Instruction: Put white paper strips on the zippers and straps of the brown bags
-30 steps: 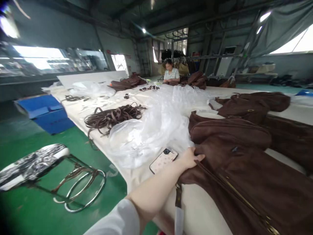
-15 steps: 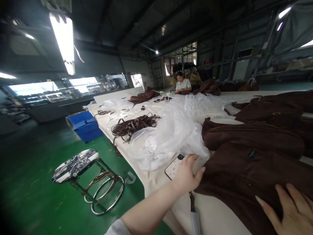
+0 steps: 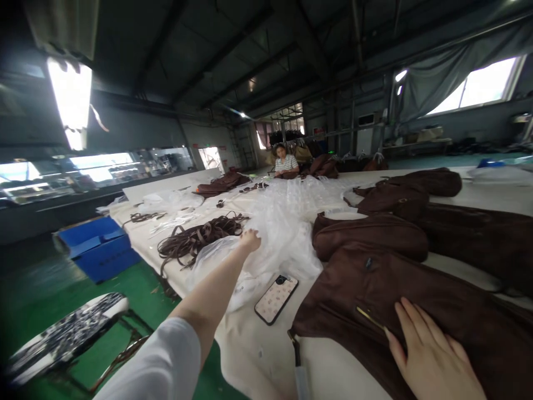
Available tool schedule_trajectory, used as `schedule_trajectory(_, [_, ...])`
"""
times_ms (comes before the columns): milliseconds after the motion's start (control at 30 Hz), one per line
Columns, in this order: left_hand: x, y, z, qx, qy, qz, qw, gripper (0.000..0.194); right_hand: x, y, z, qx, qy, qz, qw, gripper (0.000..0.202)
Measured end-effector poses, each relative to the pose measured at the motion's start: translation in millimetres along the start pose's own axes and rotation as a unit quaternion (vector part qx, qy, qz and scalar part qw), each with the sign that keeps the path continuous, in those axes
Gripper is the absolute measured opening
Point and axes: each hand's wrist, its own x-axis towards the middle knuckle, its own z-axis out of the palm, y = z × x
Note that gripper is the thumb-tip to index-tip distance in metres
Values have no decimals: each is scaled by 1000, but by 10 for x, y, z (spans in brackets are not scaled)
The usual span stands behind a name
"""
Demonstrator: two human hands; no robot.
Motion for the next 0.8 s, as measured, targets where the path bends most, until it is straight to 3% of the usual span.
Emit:
schedule_trajectory(133, [-156, 261, -110, -23, 54, 39, 997, 39, 51, -53, -87, -42, -63, 4, 997, 51])
schedule_trajectory(167, [-266, 368, -148, -43, 78, 66, 994, 40, 73, -60, -116, -38, -72, 21, 996, 48])
schedule_trajectory(200, [-413, 486, -195, -109, 135, 126, 977, 38, 98, -57, -146, -26, -84, 35, 996, 45])
schedule_trajectory(233, [-596, 610, -259, -179, 149, 188, 954, 36, 125, -42, -175, -8, -92, 50, 994, 42])
schedule_trajectory(267, [-809, 734, -341, -241, 110, 237, 935, 35, 151, -12, -205, 20, -97, 65, 993, 40])
schedule_trajectory(300, [-1039, 851, -441, -294, 32, 267, 917, 35, 172, 29, -236, 60, -103, 74, 990, 37])
schedule_trajectory(367, [-1493, 1056, -651, -360, -217, 317, 850, 36, 189, 139, -303, 168, -114, 110, 973, 35])
schedule_trajectory(433, [-1860, 1225, -773, -362, -443, 390, 721, 29, 174, 254, -374, 286, -112, 183, 934, 37])
schedule_trajectory(467, [-1995, 1304, -765, -356, -509, 422, 660, 24, 158, 304, -407, 336, -100, 231, 908, 37])
schedule_trajectory(500, [-2096, 1382, -699, -351, -550, 440, 618, 22, 138, 344, -435, 379, -82, 277, 879, 38])
schedule_trajectory(533, [-2164, 1458, -578, -351, -571, 442, 596, 23, 118, 373, -459, 416, -62, 316, 850, 39])
schedule_trajectory(567, [-2204, 1531, -408, -357, -579, 423, 598, 27, 101, 391, -477, 445, -42, 346, 825, 39])
schedule_trajectory(633, [-2209, 1649, 23, -381, -582, 340, 633, 36, 78, 394, -501, 472, -12, 379, 796, 39])
schedule_trajectory(733, [-2075, 1709, 666, -464, -525, 183, 689, 38, 78, 340, -512, 426, -32, 378, 821, 38])
schedule_trajectory(800, [-1927, 1671, 953, -563, -461, 49, 684, 35, 87, 278, -509, 359, -92, 345, 863, 36])
